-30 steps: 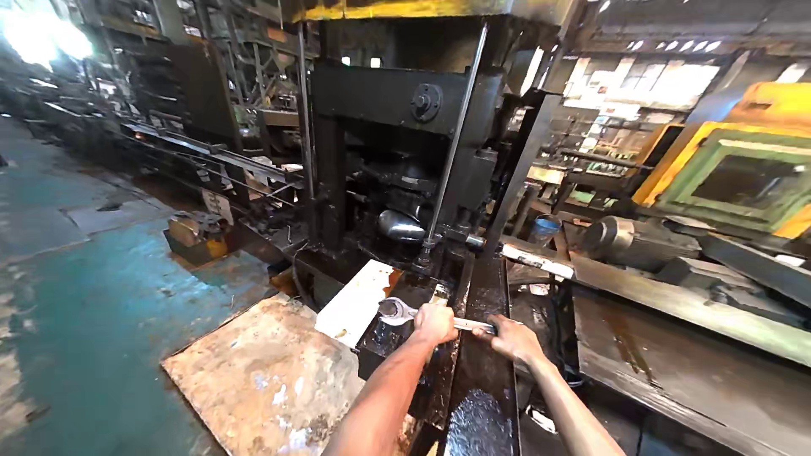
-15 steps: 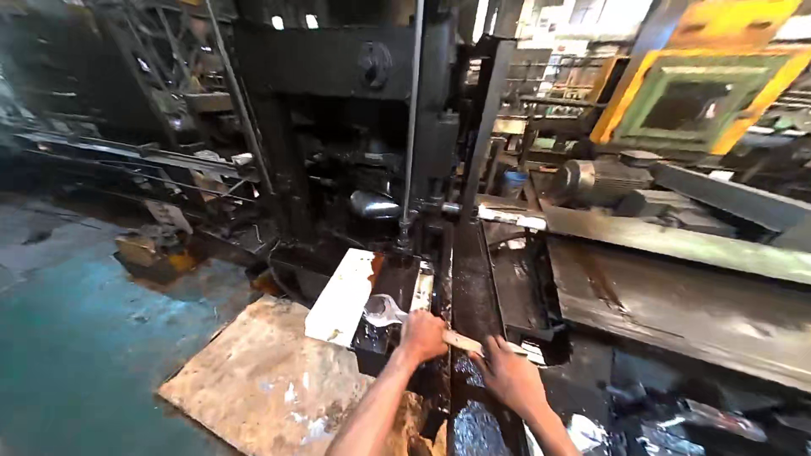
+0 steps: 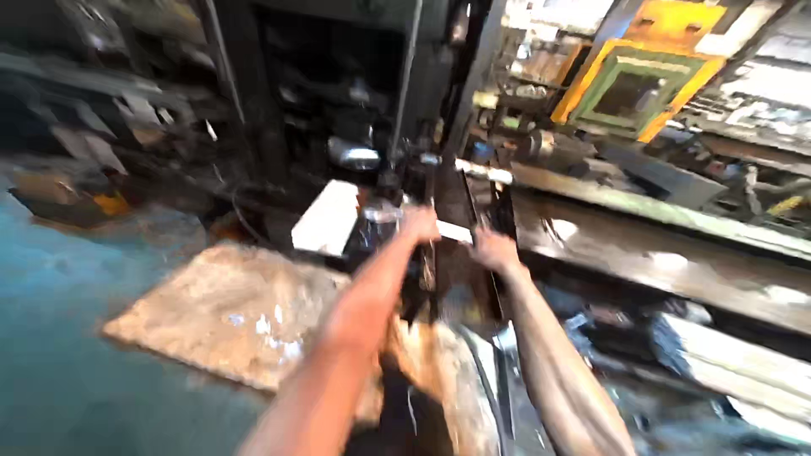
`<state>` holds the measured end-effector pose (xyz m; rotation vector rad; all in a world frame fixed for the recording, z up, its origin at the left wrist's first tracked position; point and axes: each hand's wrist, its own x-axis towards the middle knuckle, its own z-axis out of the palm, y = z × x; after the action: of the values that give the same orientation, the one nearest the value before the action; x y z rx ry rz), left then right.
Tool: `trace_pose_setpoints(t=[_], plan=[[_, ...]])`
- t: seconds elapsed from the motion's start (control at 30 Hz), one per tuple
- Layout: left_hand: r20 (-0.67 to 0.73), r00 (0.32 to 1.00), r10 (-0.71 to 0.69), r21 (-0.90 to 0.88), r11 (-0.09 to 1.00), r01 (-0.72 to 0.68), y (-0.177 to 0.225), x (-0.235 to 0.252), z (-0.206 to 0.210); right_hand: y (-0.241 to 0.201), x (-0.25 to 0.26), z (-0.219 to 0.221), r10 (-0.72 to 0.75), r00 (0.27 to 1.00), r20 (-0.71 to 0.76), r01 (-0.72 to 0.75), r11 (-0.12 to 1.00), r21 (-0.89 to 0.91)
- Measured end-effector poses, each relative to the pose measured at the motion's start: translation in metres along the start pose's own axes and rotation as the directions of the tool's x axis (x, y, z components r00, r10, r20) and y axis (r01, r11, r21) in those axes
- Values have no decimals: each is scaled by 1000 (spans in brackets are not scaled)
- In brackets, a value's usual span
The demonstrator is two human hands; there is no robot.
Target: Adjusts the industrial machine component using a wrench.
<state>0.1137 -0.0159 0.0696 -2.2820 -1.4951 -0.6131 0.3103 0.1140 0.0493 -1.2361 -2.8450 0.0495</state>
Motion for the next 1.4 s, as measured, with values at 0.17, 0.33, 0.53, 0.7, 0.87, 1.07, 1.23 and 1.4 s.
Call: trace_pose_setpoints(t=[0.17, 0.33, 0.53, 0.7, 0.87, 1.07, 1.23, 1.4], plan=[[468, 667, -580, -49, 737, 674, -41, 26, 47, -26, -4, 4, 37, 994, -102, -31, 998, 55], [523, 733, -435, -255, 741, 622, -66, -5, 42, -25, 14, 27, 89, 996, 13, -89, 964, 251], [160, 782, -603, -676, 510, 532, -134, -78, -9, 16, 31, 46, 60, 997, -40, -38, 908, 417], [177, 566, -805, -864, 148, 481, -238, -91, 9, 31, 59, 29, 166, 980, -113, -103, 899, 426], [337, 487, -806, -860, -53, 508, -313, -34, 45, 19, 135, 14, 299, 945, -130, -232, 896, 379], [440, 343, -830, -803, -193, 564, -406, 55, 106, 27, 261, 12, 316, 945, -79, -266, 889, 372], [566, 248, -787, -744, -356, 566, -456, 109, 145, 24, 323, 12, 343, 939, -10, -321, 889, 325], [607, 249, -754, -696, -354, 624, -471, 124, 165, 23, 345, 16, 343, 939, 30, -338, 904, 261]])
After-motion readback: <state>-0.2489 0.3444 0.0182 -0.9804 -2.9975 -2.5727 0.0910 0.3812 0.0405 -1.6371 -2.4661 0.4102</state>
